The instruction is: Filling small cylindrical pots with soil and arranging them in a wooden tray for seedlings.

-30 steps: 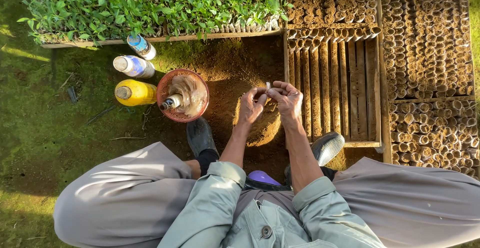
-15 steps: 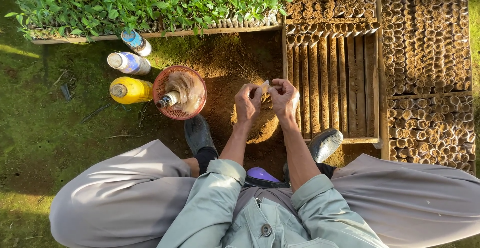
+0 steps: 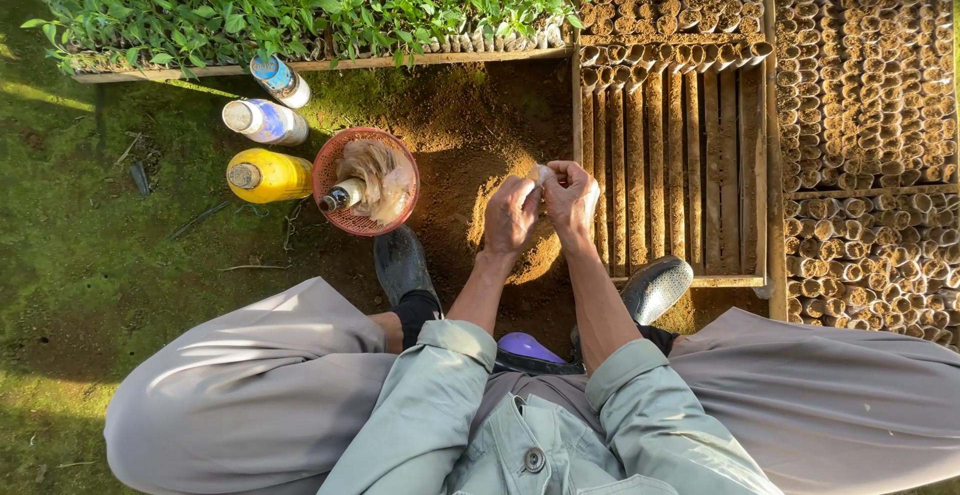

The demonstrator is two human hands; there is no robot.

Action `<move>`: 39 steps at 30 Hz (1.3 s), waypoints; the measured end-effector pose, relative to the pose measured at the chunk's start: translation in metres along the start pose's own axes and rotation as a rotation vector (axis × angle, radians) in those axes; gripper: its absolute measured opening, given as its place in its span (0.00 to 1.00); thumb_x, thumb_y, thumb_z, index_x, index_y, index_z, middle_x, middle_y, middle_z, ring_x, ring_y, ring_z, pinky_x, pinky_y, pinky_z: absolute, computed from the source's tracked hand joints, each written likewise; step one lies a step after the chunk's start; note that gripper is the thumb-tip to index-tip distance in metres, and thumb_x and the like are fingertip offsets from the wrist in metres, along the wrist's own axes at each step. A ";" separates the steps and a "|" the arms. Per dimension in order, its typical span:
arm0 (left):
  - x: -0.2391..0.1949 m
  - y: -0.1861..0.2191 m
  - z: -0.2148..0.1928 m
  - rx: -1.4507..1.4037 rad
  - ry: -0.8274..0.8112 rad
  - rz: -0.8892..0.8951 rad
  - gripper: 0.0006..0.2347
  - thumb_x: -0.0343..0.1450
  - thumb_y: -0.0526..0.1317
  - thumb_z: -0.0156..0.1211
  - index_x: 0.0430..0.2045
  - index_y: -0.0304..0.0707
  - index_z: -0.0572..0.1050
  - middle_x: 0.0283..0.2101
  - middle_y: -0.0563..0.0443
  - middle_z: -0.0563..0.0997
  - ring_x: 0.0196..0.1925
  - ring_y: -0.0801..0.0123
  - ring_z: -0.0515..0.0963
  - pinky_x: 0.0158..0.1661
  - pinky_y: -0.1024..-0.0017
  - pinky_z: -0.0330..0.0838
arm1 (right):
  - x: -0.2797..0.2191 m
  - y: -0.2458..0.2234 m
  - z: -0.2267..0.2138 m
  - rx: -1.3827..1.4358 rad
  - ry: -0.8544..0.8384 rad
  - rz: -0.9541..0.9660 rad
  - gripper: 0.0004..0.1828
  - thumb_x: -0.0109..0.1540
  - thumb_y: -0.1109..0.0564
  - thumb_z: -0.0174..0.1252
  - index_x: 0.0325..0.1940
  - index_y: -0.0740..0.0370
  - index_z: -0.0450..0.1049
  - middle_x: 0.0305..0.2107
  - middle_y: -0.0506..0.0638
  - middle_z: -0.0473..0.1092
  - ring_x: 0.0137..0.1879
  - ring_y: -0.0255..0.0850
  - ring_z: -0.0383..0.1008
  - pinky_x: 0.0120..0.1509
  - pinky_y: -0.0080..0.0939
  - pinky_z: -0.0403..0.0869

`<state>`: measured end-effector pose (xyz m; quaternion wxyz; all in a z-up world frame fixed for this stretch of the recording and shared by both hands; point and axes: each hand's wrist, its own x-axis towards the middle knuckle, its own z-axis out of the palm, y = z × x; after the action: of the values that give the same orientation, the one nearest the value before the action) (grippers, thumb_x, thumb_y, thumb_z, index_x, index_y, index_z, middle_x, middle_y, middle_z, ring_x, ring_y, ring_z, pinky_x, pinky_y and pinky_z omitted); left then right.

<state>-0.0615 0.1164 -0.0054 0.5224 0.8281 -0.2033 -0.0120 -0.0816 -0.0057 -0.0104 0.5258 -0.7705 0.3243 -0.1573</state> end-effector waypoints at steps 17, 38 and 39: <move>0.006 0.027 -0.017 -0.889 0.036 -0.664 0.08 0.77 0.40 0.57 0.36 0.36 0.80 0.28 0.45 0.82 0.30 0.69 0.83 0.38 0.69 0.82 | -0.009 -0.011 -0.003 0.040 -0.198 -0.067 0.05 0.61 0.63 0.68 0.35 0.67 0.78 0.21 0.56 0.74 0.26 0.39 0.75 0.32 0.34 0.75; 0.007 -0.029 -0.028 -1.324 0.290 -1.170 0.05 0.68 0.33 0.67 0.34 0.31 0.80 0.35 0.32 0.84 0.33 0.51 0.87 0.38 0.58 0.86 | -0.019 -0.033 -0.003 -0.247 -0.214 -0.091 0.18 0.62 0.58 0.64 0.53 0.66 0.71 0.37 0.58 0.69 0.44 0.52 0.76 0.45 0.50 0.78; 0.008 -0.032 -0.030 -1.360 0.298 -1.176 0.05 0.69 0.34 0.66 0.34 0.32 0.80 0.36 0.31 0.84 0.35 0.48 0.87 0.38 0.57 0.87 | -0.016 -0.016 -0.001 -0.328 -0.227 -0.007 0.13 0.63 0.57 0.61 0.50 0.62 0.72 0.38 0.55 0.69 0.46 0.49 0.75 0.47 0.46 0.77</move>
<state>-0.0367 0.1516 -0.0182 0.8285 0.3048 0.3722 -0.2868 -0.0882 0.0082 0.0060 0.4259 -0.8597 0.2816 -0.0165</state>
